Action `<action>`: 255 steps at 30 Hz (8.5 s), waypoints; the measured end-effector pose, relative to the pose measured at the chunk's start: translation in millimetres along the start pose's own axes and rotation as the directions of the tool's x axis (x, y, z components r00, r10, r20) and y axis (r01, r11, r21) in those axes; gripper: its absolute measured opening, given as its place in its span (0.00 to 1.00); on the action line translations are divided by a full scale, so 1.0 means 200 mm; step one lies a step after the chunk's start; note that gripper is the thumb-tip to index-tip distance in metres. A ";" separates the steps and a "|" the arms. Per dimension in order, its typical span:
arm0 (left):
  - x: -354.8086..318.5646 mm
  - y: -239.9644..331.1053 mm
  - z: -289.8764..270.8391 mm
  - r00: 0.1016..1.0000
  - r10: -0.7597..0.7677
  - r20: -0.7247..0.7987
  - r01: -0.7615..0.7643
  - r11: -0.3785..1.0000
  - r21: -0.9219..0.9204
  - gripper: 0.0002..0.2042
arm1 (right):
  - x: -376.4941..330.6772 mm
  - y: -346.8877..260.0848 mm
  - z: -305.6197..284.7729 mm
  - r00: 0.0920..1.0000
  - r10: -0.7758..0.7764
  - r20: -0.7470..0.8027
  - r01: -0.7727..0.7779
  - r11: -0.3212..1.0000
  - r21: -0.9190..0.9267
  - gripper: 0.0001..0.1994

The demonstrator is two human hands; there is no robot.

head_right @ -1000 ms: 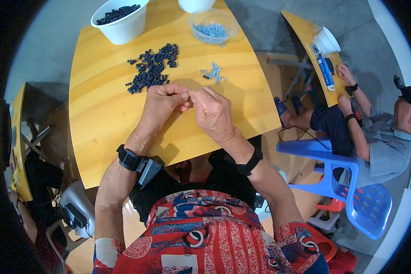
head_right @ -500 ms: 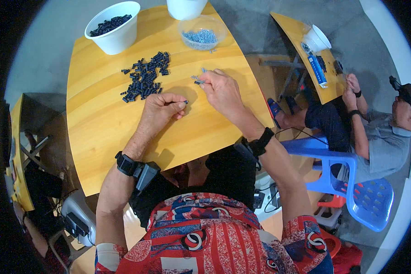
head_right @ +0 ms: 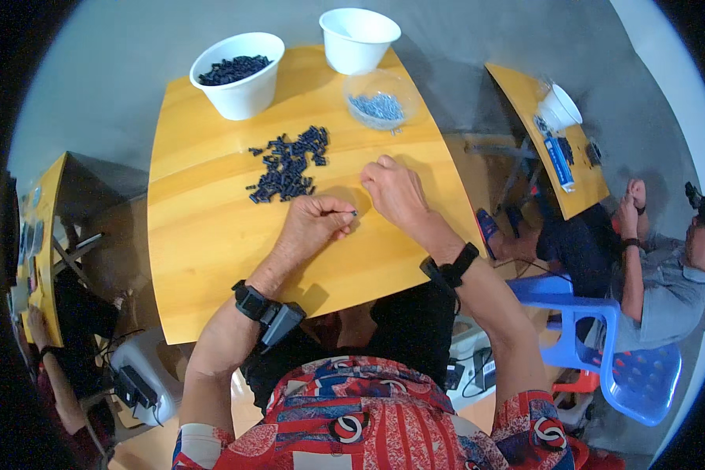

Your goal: Assembling small plastic components by inserting metal pins into black plastic tubes.

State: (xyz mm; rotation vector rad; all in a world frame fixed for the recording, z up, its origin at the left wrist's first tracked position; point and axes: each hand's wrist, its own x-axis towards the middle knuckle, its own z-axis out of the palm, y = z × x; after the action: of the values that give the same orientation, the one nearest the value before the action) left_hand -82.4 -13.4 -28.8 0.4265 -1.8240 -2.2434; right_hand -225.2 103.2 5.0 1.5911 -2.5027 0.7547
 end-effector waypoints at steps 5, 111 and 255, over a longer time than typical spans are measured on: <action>-0.01 0.00 0.00 1.000 0.002 0.008 -0.002 1.000 -0.031 0.04 | -0.02 -0.06 0.00 1.000 -0.023 0.007 0.023 1.000 -0.018 0.02; -0.03 0.07 0.01 0.991 -0.131 0.039 0.136 0.902 -0.411 0.07 | -0.17 -0.25 0.14 0.851 0.523 0.036 -0.142 0.166 0.976 0.06; -0.03 0.03 -0.01 0.966 -0.135 0.221 0.163 0.980 -0.116 0.09 | -0.20 -0.20 -0.09 0.802 -0.597 0.034 0.577 0.758 -0.306 0.17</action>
State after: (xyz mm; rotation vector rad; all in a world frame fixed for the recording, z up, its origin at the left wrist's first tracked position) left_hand -75.5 -14.7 -23.3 0.3206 -1.7762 -2.5853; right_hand -175.4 131.3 21.7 2.0129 -1.7662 0.3066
